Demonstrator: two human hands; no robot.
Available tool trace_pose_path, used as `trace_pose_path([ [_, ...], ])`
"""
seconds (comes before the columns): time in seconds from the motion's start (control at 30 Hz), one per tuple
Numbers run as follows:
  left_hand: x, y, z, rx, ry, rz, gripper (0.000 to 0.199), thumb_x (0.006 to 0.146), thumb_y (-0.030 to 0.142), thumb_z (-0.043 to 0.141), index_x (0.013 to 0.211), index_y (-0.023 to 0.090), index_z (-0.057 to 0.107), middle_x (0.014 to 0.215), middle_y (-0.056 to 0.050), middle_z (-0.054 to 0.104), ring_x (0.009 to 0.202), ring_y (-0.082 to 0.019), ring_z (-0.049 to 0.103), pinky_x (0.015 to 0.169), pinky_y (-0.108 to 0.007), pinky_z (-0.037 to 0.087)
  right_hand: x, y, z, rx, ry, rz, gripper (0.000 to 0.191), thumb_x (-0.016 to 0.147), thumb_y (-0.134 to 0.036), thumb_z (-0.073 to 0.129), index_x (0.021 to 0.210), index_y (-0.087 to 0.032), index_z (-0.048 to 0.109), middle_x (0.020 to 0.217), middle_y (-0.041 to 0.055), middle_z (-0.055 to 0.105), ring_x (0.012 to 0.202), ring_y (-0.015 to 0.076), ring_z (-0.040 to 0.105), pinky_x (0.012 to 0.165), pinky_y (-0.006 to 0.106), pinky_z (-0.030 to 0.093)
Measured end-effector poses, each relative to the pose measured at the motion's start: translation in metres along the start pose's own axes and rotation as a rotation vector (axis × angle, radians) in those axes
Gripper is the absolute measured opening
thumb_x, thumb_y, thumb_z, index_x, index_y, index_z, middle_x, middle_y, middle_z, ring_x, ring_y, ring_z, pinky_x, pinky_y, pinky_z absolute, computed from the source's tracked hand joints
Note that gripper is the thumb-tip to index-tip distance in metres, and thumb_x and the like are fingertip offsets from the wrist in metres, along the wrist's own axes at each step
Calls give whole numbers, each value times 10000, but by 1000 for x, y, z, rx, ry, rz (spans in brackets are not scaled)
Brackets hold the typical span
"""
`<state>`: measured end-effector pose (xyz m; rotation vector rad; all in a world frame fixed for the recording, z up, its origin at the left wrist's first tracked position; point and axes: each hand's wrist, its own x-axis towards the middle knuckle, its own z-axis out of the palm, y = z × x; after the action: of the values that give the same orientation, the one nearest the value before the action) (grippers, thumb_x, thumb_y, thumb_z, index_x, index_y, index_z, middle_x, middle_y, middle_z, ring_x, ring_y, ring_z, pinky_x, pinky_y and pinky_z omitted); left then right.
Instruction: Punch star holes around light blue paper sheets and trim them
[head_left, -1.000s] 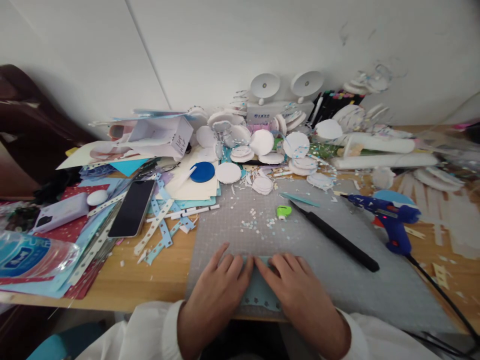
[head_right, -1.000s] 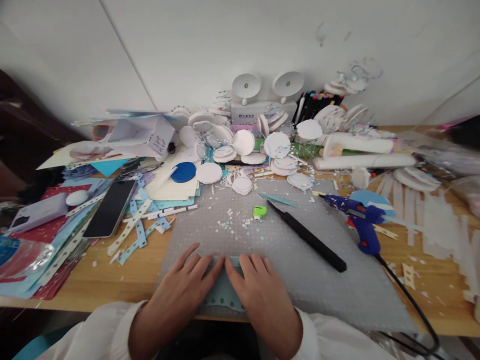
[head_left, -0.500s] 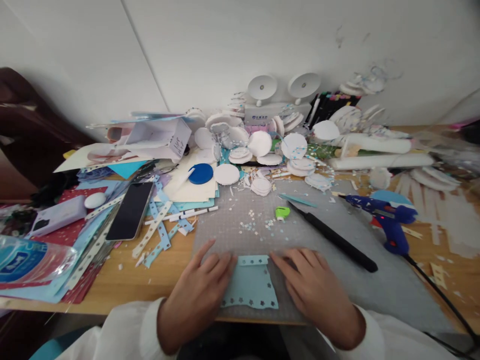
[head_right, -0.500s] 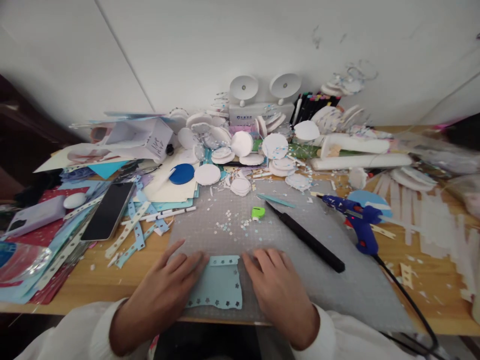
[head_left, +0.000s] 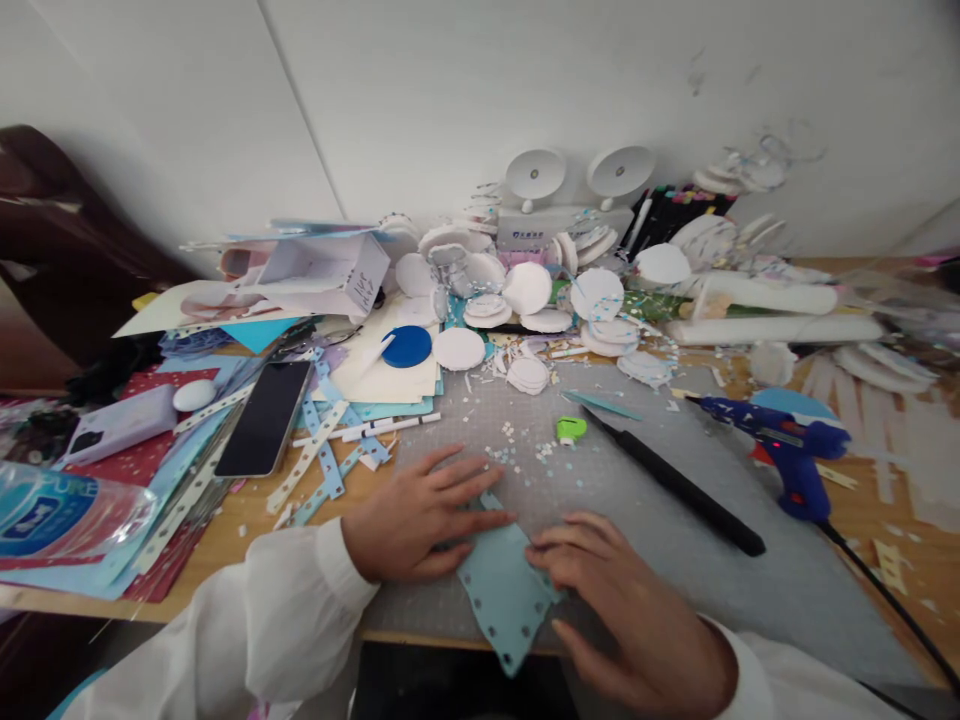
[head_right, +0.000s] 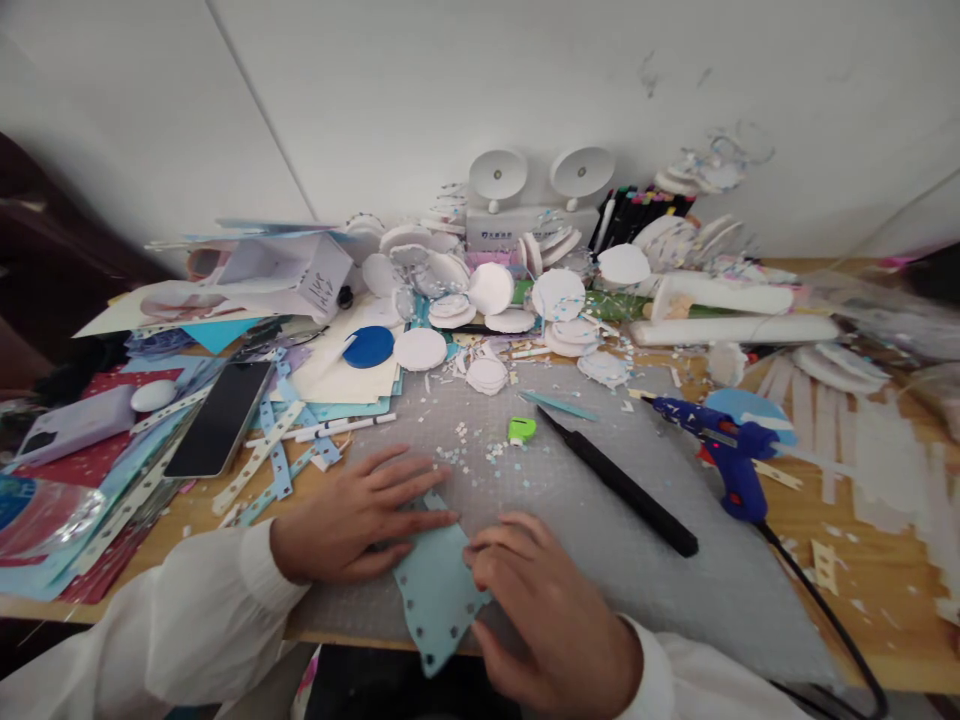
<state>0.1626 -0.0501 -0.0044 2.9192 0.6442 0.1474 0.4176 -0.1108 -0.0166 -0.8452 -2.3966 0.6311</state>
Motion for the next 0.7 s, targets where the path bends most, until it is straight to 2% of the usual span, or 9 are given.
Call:
trace_pose_path([
  [0.1, 3, 12, 4, 63, 24, -132, 425, 927, 349, 418, 1346, 282, 442, 1446, -59, 405, 1327, -238, 350, 1120, -481, 187, -2, -7, 6, 10, -11, 8, 275, 742, -119, 512, 1009, -182, 523, 1033, 82, 655, 1047, 206, 546, 981, 413, 368],
  [0.23, 2, 31, 15, 31, -7, -246, 623, 913, 467, 398, 1443, 167, 267, 1512, -119, 263, 1383, -275, 238, 1118, -488, 174, 5, -7, 8, 24, 30, 58, 241, 791, -94, 486, 1018, -173, 510, 1044, 92, 631, 1076, 213, 511, 957, 407, 387],
  [0.3, 1, 35, 19, 1, -16, -260, 689, 900, 484, 410, 1460, 138, 205, 1528, -126, 212, 1400, -280, 186, 1122, -490, 157, 11, -5, 8, 19, 39, 96, 205, 813, -92, 476, 1000, -172, 503, 1055, 96, 611, 1094, 225, 486, 942, 413, 395],
  [0.43, -1, 36, 20, -20, -13, -270, 690, 897, 469, 415, 1462, 139, 194, 1530, -117, 208, 1408, -279, 160, 1126, -498, 133, 19, 0, 13, 15, 27, 131, 132, 837, -74, 439, 906, -177, 484, 996, 87, 589, 1038, 229, 493, 902, 412, 415],
  [0.7, -1, 36, 19, -34, -26, -283, 727, 895, 468, 415, 1472, 125, 138, 1536, -116, 184, 1413, -276, 143, 1132, -489, 115, -2, 0, 25, 118, -28, 288, 149, 887, -72, 413, 826, -200, 460, 837, 38, 538, 846, 201, 501, 742, 359, 439],
])
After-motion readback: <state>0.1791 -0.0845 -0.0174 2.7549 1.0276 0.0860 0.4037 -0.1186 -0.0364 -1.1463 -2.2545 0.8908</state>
